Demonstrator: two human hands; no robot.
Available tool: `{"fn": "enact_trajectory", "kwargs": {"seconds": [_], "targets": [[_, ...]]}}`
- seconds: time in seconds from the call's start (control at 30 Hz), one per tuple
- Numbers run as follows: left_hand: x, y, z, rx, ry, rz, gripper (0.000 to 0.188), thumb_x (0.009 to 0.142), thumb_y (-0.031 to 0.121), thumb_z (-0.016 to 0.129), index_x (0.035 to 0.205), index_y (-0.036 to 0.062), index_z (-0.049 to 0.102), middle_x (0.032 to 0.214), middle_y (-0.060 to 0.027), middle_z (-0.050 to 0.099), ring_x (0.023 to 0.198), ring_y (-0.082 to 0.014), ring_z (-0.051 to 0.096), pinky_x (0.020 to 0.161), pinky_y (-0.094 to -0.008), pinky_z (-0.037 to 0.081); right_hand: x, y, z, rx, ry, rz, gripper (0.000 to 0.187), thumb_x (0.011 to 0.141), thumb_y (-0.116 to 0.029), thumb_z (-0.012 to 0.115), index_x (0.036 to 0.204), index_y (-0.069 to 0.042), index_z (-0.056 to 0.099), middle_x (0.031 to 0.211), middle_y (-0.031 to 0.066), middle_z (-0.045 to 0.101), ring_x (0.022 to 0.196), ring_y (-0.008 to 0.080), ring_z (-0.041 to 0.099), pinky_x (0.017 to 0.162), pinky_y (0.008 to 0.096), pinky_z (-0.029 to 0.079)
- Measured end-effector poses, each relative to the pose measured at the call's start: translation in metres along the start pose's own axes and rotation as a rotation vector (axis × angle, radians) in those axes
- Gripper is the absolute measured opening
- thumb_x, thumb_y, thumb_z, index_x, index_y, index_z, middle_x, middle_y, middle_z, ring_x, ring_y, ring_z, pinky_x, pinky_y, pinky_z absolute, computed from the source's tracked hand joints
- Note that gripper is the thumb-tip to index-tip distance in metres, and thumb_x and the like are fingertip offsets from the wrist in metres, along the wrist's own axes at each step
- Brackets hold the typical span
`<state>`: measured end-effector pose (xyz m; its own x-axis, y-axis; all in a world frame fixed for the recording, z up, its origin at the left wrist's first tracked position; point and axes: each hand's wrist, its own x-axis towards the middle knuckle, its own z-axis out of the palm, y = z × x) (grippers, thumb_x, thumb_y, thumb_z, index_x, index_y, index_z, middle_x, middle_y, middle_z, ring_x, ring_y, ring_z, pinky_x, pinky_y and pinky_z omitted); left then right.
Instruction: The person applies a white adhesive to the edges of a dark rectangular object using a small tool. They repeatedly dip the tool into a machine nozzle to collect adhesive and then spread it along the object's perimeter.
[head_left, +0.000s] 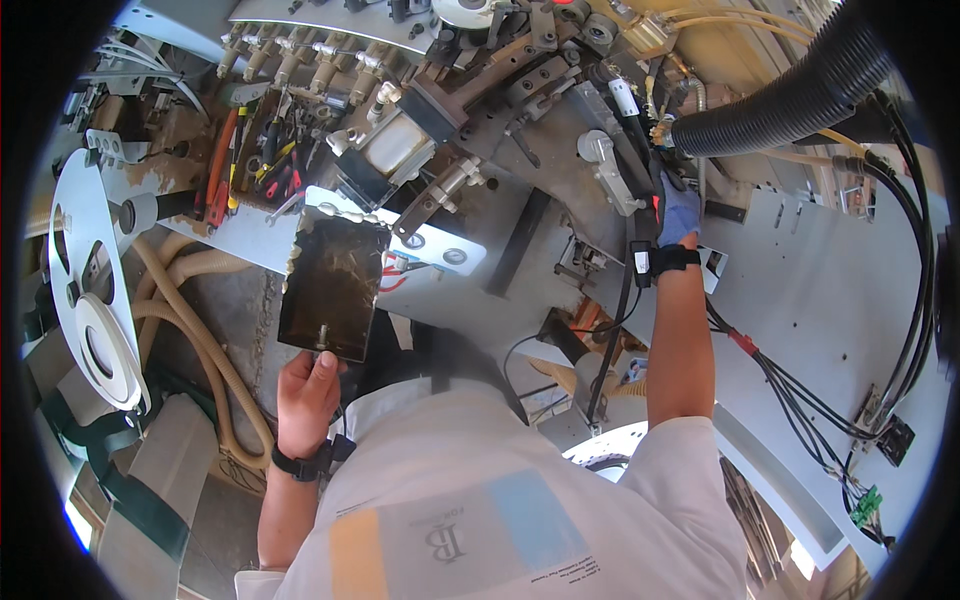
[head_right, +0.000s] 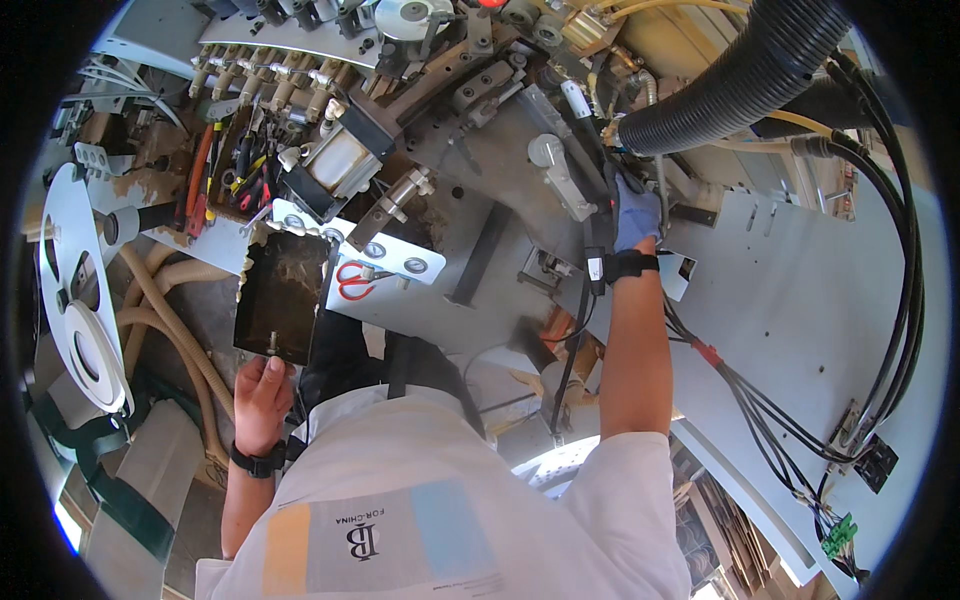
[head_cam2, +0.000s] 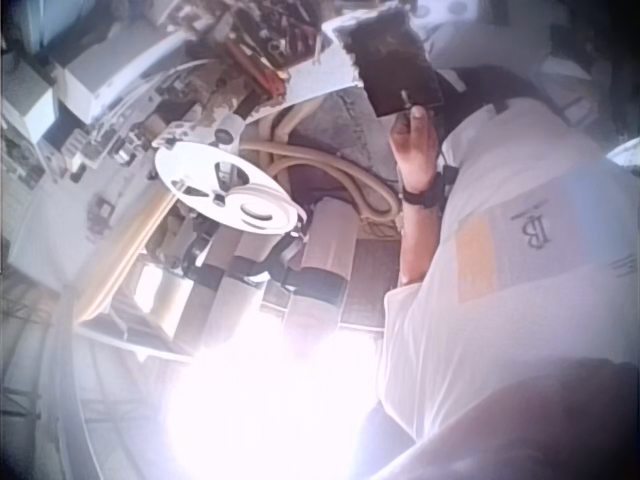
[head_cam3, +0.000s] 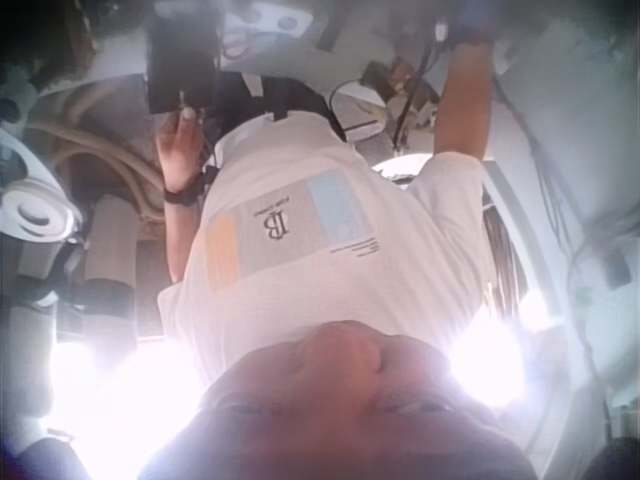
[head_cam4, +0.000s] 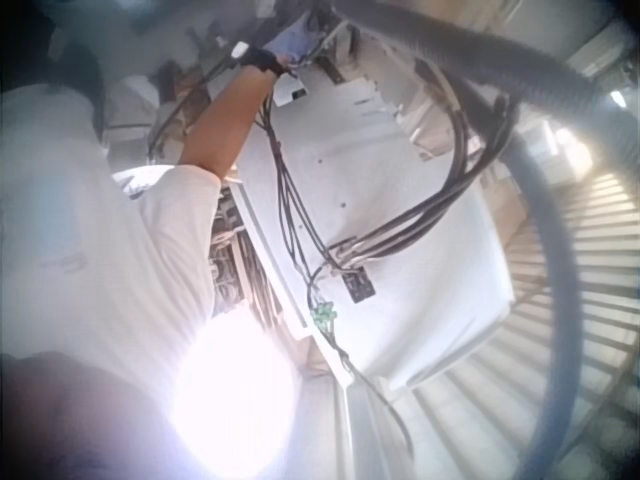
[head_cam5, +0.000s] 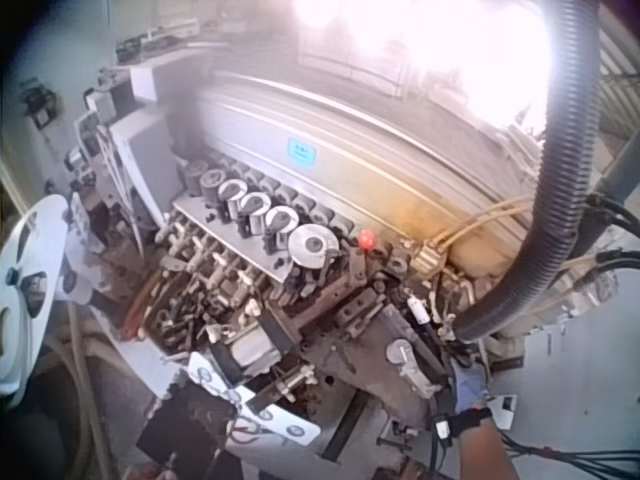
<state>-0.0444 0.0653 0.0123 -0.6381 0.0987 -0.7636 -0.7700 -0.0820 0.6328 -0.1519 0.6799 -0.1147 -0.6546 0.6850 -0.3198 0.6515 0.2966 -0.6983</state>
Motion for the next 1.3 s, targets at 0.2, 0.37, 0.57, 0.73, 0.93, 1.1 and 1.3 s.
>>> {"fn": "enact_trajectory", "kwargs": {"seconds": [0.2,0.37,0.57,0.73,0.93,1.1,1.3], "targets": [[-0.001,0.0,0.002,-0.007,0.016,-0.014,0.034,0.109,0.028,0.062,0.093,-0.0012,0.063,0.059,0.0068,0.045,0.048,-0.002,0.035,0.045,-0.0233,0.024,0.011,0.011,0.004,-0.081,0.032,-0.082,0.05,0.091,-0.044,0.081,0.112,0.001,0.078,0.083,0.0061,0.073,0.067,0.015,0.063,0.06,0.0314,0.05],[0.0,0.002,0.005,-0.024,0.024,-0.03,0.035,0.109,0.029,0.063,0.093,-0.0018,0.063,0.059,0.0071,0.046,0.048,-0.0015,0.036,0.045,-0.023,0.025,0.01,0.011,0.004,0.006,-0.013,-0.045,0.053,0.09,-0.046,0.08,0.112,0.002,0.078,0.083,0.0078,0.073,0.068,0.0153,0.064,0.061,0.0318,0.051],[0.002,0.003,0.008,-0.064,0.004,-0.052,0.034,0.109,0.029,0.062,0.093,-0.0013,0.063,0.058,0.008,0.045,0.047,-0.0012,0.035,0.044,-0.0227,0.023,0.017,0.022,0.003,-0.049,-0.06,-0.063,0.05,0.093,-0.042,0.077,0.114,0.003,0.077,0.097,0.0114,0.079,0.08,0.0213,0.072,0.074,0.034,0.057],[0.003,0.001,0.01,-0.098,0.017,-0.061,0.034,0.109,0.029,0.062,0.094,-0.0013,0.063,0.058,0.0085,0.044,0.046,-0.0009,0.034,0.044,-0.0229,0.023,0.026,0.035,0.003,-0.093,-0.054,-0.185,0.05,0.092,-0.04,0.079,0.117,0.004,0.077,0.114,0.0167,0.079,0.104,0.0275,0.075,0.094,0.0361,0.055],[0.003,0.002,0.011,-0.094,-0.002,-0.053,0.034,0.109,0.029,0.062,0.096,-0.0018,0.064,0.059,0.0079,0.044,0.047,-0.0008,0.034,0.044,-0.0231,0.023,0.02,0.017,0.004,-0.275,-0.06,-0.312,0.046,0.092,-0.035,0.079,0.119,0.002,0.076,0.12,0.0158,0.078,0.112,0.0294,0.074,0.099,0.0363,0.054],[0.001,0.001,0.011,-0.096,-0.001,-0.034,0.034,0.109,0.03,0.062,0.095,-0.0012,0.063,0.058,0.0073,0.044,0.046,-0.0017,0.033,0.044,-0.0236,0.022,0.008,-0.009,0.005,-0.407,-0.027,-0.218,0.044,0.093,-0.035,0.077,0.118,0.002,0.076,0.12,0.0159,0.078,0.114,0.0305,0.073,0.099,0.0373,0.054],[-0.002,0.002,0.006,-0.103,0.004,-0.01,0.035,0.109,0.031,0.062,0.094,-0.0005,0.063,0.058,0.007,0.042,0.046,-0.0026,0.032,0.044,-0.0239,0.022,0.002,-0.031,0.011,-0.427,0.036,-0.142,0.044,0.092,-0.039,0.076,0.115,-0.002,0.078,0.113,0.0168,0.079,0.11,0.0338,0.073,0.094,0.0392,0.055]]}}
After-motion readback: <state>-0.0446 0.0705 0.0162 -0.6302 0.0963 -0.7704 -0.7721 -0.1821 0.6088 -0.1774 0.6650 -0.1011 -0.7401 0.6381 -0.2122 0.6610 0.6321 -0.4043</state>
